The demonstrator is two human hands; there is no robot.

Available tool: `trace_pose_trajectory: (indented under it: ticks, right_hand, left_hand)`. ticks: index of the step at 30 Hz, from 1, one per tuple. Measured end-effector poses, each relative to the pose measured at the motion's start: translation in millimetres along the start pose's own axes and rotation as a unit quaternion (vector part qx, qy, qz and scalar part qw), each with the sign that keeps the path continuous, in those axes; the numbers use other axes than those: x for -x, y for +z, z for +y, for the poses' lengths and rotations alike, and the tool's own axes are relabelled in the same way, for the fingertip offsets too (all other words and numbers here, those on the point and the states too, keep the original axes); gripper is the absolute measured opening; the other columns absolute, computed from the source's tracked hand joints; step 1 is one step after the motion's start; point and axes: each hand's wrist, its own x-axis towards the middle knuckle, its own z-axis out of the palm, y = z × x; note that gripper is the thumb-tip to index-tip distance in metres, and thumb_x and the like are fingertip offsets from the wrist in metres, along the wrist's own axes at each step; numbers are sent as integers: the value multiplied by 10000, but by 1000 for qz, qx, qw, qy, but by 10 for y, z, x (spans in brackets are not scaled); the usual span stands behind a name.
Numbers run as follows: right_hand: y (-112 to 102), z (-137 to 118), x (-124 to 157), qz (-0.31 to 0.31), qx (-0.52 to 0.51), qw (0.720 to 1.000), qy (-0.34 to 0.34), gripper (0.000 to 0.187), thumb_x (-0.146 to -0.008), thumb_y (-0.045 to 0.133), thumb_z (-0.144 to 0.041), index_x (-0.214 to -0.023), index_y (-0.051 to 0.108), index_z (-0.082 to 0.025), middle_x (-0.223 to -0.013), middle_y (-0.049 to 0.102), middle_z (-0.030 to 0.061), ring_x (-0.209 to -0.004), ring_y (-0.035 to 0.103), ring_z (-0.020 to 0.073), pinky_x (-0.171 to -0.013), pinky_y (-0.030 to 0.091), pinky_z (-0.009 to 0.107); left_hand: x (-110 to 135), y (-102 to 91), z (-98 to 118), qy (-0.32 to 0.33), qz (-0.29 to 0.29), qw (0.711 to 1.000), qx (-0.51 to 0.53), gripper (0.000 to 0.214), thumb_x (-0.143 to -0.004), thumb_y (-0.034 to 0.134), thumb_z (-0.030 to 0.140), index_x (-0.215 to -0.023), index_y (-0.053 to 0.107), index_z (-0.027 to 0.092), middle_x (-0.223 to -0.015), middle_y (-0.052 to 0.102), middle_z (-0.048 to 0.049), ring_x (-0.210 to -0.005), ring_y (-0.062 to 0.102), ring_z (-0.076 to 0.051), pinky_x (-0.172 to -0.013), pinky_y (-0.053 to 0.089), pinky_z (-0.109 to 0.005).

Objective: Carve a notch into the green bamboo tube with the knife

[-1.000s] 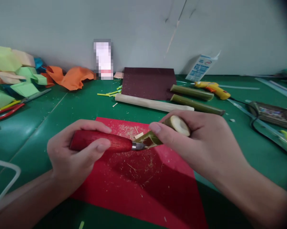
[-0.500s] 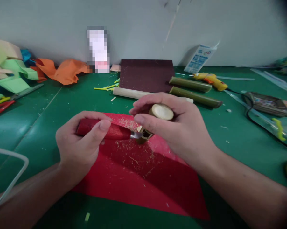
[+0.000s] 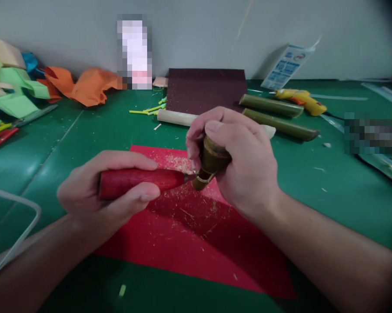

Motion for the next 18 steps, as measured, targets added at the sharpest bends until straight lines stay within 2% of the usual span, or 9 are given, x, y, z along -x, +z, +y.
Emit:
trace_pose_trajectory:
  ticks: [1,3,5,7,10,13,18]
  right_hand:
    - [-3,0,-1,-5,-2,1000,2,190,-890,515,-299,-714,574,-259,-635,593,-4,-536,540,150,-507,487,289]
    - [-12,7,1,-12,5,1000,-3,228,-911,502,-341,-706,550,-253,-618,583,-7,-521,552,149,-505,479,298]
    - [-19,20,9,-11,19,1000,-12,290,-938,469,-393,-697,532,-245,-584,544,-12,-507,546,144,-505,463,299]
    - [-14,32,23,-5,33,999,-18,341,-952,441,-429,-680,518,-240,-556,504,-17,-495,528,138,-500,445,293]
    - [10,45,44,-4,36,999,-21,370,-949,454,-441,-650,507,-230,-550,492,-16,-472,499,122,-476,424,279]
    - [35,61,46,6,5,1000,-29,372,-940,483,-442,-636,500,-229,-518,485,-24,-423,453,103,-426,394,259]
    - [57,110,20,15,-75,994,-79,365,-930,521,-375,-600,481,-225,-485,468,-41,-382,406,89,-389,346,244]
  left_hand:
    - [2,8,1,59,34,997,-22,134,-772,750,396,-842,717,286,-843,738,50,-720,628,-141,-681,506,-300]
    - [-6,35,6,107,60,991,-49,117,-812,713,390,-823,715,274,-801,731,55,-678,613,-113,-650,492,-270]
    - [-31,61,27,103,65,990,-72,98,-811,714,357,-798,709,260,-758,706,63,-642,583,-88,-617,465,-246]
    - [-65,82,58,68,71,990,-100,115,-809,710,344,-756,693,243,-694,654,62,-609,530,-78,-577,424,-244]
    - [-116,118,91,-25,67,993,-97,222,-832,664,396,-699,668,218,-592,559,47,-550,455,-74,-500,360,-245]
    - [-157,181,80,-108,62,992,-20,262,-806,672,412,-665,650,191,-484,516,54,-439,446,-59,-400,332,-210]
    - [-201,293,39,-209,119,967,82,243,-686,740,374,-597,628,178,-406,489,71,-300,408,-56,-249,271,-161]
